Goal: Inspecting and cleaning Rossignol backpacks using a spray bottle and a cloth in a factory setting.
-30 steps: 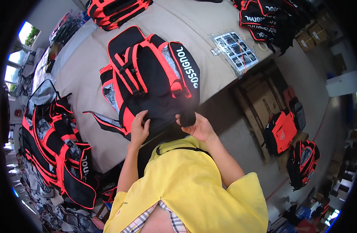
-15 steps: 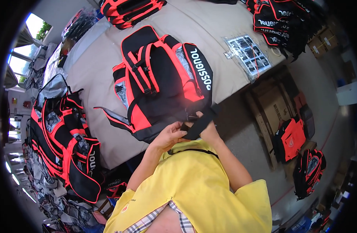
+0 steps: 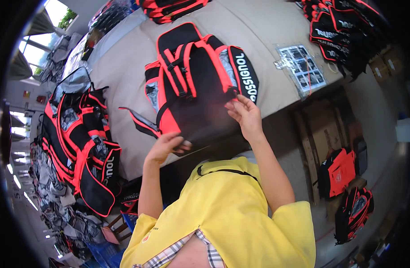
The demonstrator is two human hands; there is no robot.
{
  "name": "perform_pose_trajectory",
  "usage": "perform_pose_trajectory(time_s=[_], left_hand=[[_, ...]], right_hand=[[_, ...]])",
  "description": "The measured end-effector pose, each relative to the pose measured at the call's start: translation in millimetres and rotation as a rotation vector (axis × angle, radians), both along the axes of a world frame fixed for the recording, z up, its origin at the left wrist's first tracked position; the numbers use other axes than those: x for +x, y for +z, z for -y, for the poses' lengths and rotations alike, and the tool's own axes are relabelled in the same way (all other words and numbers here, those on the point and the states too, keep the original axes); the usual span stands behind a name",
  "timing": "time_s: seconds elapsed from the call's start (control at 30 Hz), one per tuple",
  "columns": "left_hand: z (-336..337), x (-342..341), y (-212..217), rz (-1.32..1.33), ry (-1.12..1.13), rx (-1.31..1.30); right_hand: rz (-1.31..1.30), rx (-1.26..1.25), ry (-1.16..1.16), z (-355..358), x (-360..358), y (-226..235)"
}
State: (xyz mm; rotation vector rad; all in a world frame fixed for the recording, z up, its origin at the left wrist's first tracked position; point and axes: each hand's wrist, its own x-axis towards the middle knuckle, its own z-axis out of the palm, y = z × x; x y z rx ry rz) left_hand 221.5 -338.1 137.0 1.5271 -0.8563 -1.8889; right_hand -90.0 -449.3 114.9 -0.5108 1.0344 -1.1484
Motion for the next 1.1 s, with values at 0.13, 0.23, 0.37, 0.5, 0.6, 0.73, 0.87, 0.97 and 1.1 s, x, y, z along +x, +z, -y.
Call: perform_pose_trajectory(time_s=[0.13, 0.23, 0.37, 0.5, 0.6, 0.73, 0.87, 0.97, 1.1], left_hand=[[-8, 25, -14, 0.395, 0.358, -0.170], [-16, 21, -31, 0.313, 0.441, -0.161], [-20, 5, -60, 0.457, 0.394, -0.201], [-21, -14, -62, 0.764, 0.102, -0.308], [-11, -63, -30, 1.623, -0.013, -0.626], [4, -135, 39, 1.113, -0.203, -1.050], [18, -209, 71, 0.700, -0.421, -1.217], [29, -218, 67, 0.703, -0.391, -1.195], [33, -192, 63, 0.570, 0.139, -0.840]], right_hand=[[-0.033, 0.004, -0.166, 2, -32, -7], [-0.289, -0.013, -0.268, -17, -63, -66], [-0.635, -0.228, 0.179, -64, -73, -119], [-1.048, -0.392, 0.486, -85, -74, -110], [-0.503, -0.021, 0.593, -82, -95, -77], [0.133, -0.184, 0.517, -81, -121, 4], [0.233, -0.133, 0.478, -71, -137, -13], [0.278, -0.068, 0.488, -77, -132, -13], [-0.086, -0.218, 0.689, -91, -126, 42]])
